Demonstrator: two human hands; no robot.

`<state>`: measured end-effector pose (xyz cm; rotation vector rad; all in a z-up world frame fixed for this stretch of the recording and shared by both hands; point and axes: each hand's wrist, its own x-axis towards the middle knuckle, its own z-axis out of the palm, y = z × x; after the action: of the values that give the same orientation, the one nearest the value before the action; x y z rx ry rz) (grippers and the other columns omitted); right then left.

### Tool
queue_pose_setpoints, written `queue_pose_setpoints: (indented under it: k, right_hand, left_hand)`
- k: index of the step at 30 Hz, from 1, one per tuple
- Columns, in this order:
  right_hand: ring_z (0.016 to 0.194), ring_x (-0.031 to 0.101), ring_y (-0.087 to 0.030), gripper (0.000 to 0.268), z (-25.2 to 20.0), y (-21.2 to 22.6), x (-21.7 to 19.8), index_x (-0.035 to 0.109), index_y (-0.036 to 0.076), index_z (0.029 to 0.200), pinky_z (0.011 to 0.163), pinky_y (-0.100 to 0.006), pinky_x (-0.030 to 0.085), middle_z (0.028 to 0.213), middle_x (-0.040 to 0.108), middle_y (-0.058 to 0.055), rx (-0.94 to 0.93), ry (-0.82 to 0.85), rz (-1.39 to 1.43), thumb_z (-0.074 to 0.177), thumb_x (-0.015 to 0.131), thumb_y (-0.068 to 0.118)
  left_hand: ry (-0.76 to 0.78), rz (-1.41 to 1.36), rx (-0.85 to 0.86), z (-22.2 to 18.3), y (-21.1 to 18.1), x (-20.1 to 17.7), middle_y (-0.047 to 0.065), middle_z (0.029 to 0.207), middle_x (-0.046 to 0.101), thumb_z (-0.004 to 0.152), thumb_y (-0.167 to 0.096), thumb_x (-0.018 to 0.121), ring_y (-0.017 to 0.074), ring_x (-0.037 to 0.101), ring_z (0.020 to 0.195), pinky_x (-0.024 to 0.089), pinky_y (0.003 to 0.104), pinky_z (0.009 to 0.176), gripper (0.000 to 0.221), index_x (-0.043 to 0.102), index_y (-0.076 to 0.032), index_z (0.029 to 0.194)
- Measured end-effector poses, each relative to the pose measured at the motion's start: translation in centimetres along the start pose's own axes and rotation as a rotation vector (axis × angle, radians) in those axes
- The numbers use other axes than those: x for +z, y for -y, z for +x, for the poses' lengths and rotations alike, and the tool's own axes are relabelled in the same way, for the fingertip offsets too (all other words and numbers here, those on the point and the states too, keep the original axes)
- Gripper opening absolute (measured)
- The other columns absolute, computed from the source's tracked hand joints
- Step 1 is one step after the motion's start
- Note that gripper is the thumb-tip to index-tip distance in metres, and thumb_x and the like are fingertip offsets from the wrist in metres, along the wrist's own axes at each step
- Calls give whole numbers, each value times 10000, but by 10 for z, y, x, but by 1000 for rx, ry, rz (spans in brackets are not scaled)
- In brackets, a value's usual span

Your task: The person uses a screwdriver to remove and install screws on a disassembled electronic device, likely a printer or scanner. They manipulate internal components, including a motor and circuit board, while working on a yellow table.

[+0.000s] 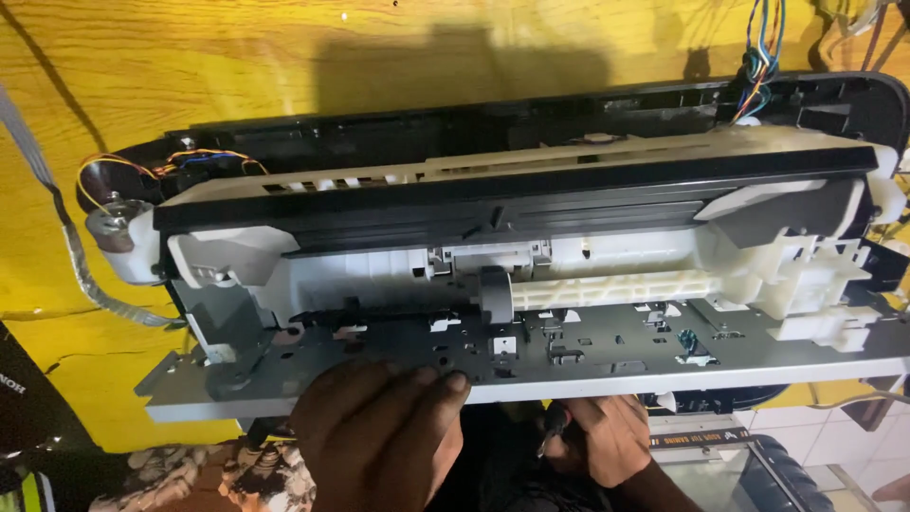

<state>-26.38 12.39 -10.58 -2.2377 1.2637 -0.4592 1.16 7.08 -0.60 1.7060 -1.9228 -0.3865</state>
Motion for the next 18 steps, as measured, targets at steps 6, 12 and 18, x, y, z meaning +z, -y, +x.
queue_pose_setpoints:
  k: [6,12,18]
  right_hand:
    - [770,642,-297,234,-38,-28,9,748,169,948,706,-423,522,874,657,-81,175,314,14,756,632,233]
    - [822,706,-211,321,-16,-6,2,749,198,983,778,-350,509,867,727,-17,238,201,61,943,519,418]
    - [623,649,-239,231,34,29,2,702,50,876,652,-346,502,783,699,-116,117,-202,129,938,570,229]
  left_hand:
    - [-96,6,-94,1,-8,7,34,788,711,850,-142,775,233,628,615,533,367,551,87,689,-136,859]
    - [16,206,-305,50,-47,-6,25,1207,708,958,-343,604,309,608,1102,497,502,943,179,736,-277,1060]
    - [251,-104,-92,59,-17,-3,279,1427,550,952,-150,618,511,507,1270,446,621,988,173,590,-70,1103]
